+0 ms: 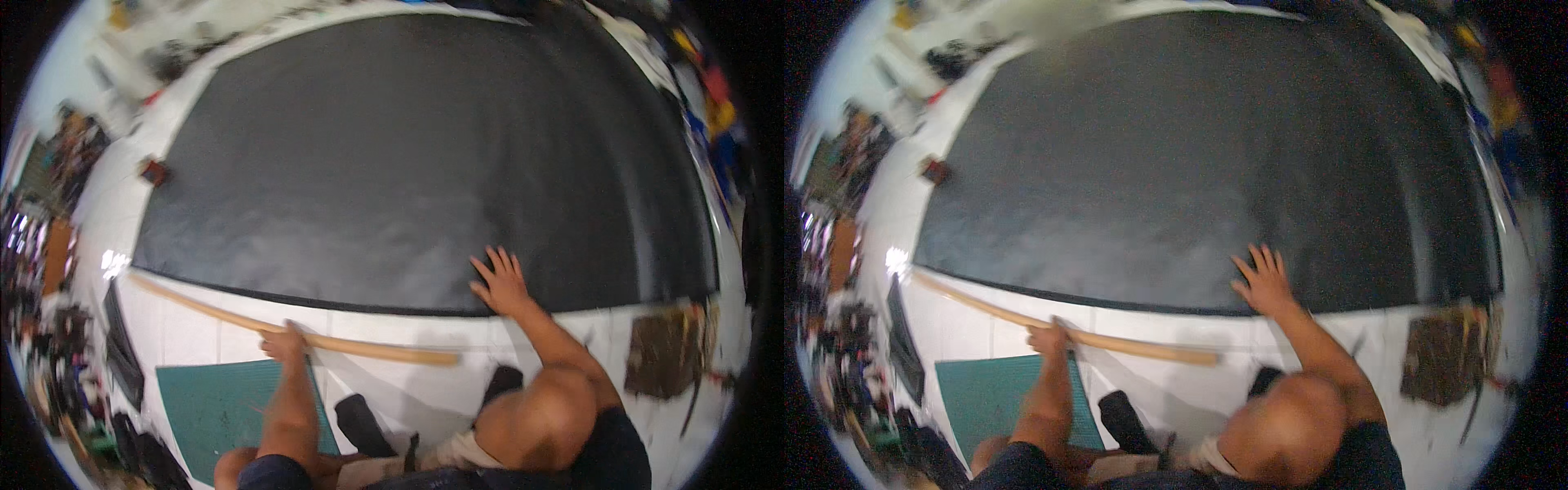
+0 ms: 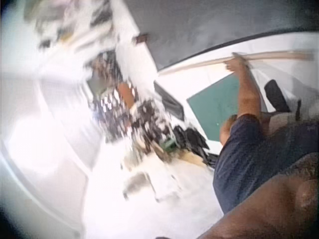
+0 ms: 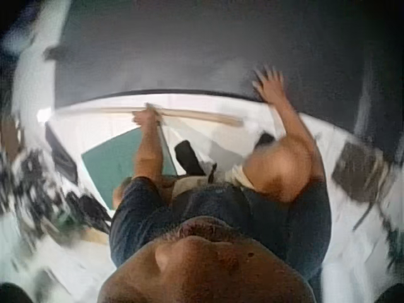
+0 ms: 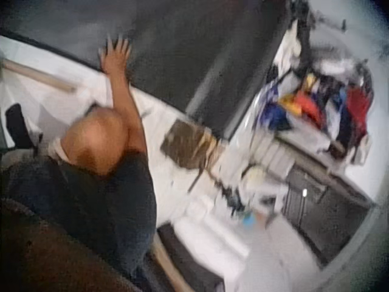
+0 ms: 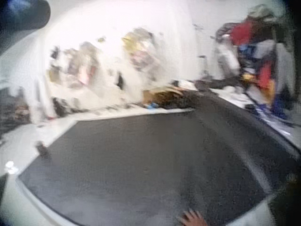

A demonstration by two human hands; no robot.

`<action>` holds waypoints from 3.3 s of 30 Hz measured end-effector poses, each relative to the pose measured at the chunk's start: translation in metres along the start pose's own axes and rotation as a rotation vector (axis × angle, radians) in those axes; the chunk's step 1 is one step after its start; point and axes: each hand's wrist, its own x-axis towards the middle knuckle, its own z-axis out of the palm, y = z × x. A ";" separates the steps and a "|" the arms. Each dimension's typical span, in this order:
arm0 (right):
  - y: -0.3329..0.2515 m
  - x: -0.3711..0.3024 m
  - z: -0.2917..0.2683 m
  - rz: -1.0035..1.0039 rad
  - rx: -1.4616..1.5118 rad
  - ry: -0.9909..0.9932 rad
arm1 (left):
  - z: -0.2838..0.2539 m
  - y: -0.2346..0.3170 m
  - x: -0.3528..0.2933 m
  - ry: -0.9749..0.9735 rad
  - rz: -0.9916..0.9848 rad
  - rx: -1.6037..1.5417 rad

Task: The person cuts a large sheet of black fabric using shears, then rolls up the cut section and uses a heavy cylindrical weight to hold the remaining fabric in place on the floor.

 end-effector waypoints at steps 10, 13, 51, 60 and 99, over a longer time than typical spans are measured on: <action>0.060 -0.045 -0.006 0.352 0.182 0.276 | 0.020 0.087 -0.149 -0.302 1.561 -0.203; 0.065 -0.090 -0.025 0.440 0.338 0.416 | 0.027 0.086 -0.184 -0.418 1.629 -0.100; -0.121 -0.301 -0.004 0.955 1.285 -0.289 | 0.056 0.143 -0.290 -0.733 1.641 -0.162; -0.127 -0.336 -0.019 1.033 1.333 -0.248 | 0.053 0.140 -0.294 -0.721 1.619 -0.248; -0.070 -0.136 0.032 0.689 1.449 -0.087 | 0.055 0.124 -0.287 -0.713 1.888 -0.212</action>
